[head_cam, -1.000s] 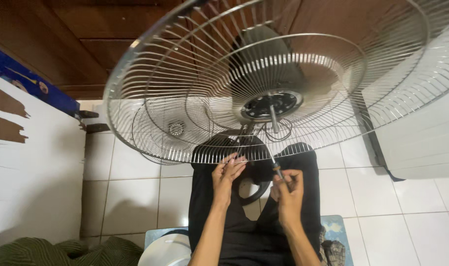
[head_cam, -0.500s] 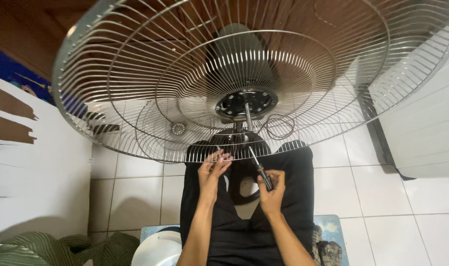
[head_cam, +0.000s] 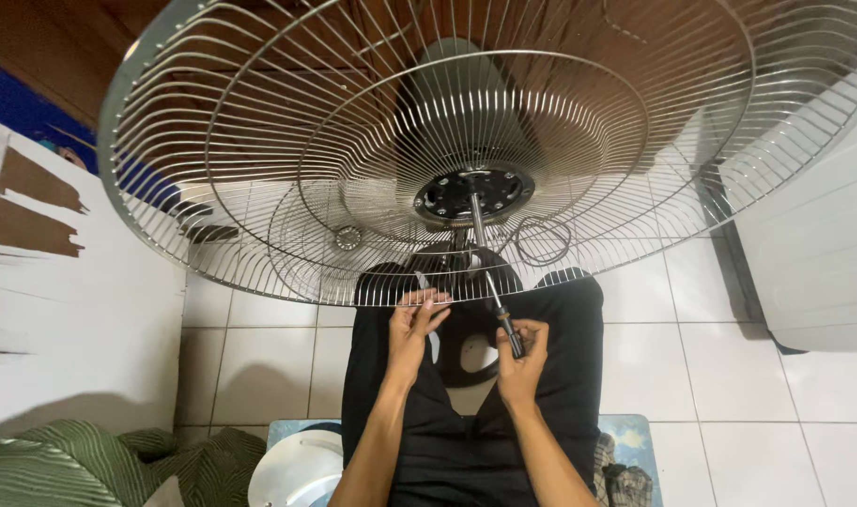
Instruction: The person assembles a standing fan by attaching the front wire cage to the fan head. They use a screwdriver to tighten the central nut securing the cage to the fan blades and motor housing.
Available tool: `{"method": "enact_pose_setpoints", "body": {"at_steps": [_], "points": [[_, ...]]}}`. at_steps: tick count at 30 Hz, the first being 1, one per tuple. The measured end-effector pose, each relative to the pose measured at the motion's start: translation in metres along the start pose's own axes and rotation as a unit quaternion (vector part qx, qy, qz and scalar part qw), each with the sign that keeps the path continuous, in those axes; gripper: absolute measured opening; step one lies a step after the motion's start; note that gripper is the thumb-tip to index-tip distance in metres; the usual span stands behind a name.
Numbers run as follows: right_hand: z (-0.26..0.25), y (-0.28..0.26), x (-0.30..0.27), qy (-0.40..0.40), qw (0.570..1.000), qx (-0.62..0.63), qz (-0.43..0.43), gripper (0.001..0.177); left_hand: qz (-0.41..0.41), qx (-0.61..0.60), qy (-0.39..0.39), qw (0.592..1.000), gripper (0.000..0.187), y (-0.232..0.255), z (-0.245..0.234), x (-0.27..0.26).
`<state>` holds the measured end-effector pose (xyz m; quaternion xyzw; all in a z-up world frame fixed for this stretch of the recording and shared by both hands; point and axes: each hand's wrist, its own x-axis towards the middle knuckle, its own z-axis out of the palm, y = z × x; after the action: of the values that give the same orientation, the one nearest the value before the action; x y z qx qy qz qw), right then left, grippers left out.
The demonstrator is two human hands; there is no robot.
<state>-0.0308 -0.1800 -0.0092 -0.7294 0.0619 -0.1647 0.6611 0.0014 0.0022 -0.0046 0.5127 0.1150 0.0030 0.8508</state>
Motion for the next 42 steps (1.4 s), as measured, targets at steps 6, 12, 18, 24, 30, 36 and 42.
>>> {"method": "enact_pose_setpoints", "body": {"at_steps": [6,12,18,24,30,36,42], "points": [[0.001,-0.003,0.002,0.001,1.0,-0.018,0.013,0.022,-0.01,0.006,-0.012,1.0,0.034,0.004,0.001,-0.003],[0.002,-0.003,0.003,-0.008,1.0,-0.014,0.016,0.022,0.007,0.003,0.004,1.0,0.033,-0.001,-0.002,-0.004],[0.002,-0.004,0.004,-0.026,0.999,-0.014,0.017,0.023,0.013,-0.014,0.01,1.0,0.031,-0.004,-0.004,-0.005],[0.003,-0.006,0.005,-0.038,0.999,-0.023,0.017,0.022,0.028,-0.021,0.027,0.999,0.032,0.002,-0.003,-0.008],[0.0,-0.007,0.005,-0.074,0.996,-0.008,0.05,0.022,0.014,0.009,0.042,0.999,0.033,0.021,-0.014,-0.029],[0.006,-0.018,-0.002,-0.146,0.988,0.017,0.042,0.022,0.024,0.025,0.102,0.994,0.033,0.049,-0.05,-0.074],[0.023,-0.057,-0.024,-0.29,0.955,0.006,0.06,0.033,0.026,0.065,0.206,0.976,0.025,0.071,-0.099,-0.143]]}}
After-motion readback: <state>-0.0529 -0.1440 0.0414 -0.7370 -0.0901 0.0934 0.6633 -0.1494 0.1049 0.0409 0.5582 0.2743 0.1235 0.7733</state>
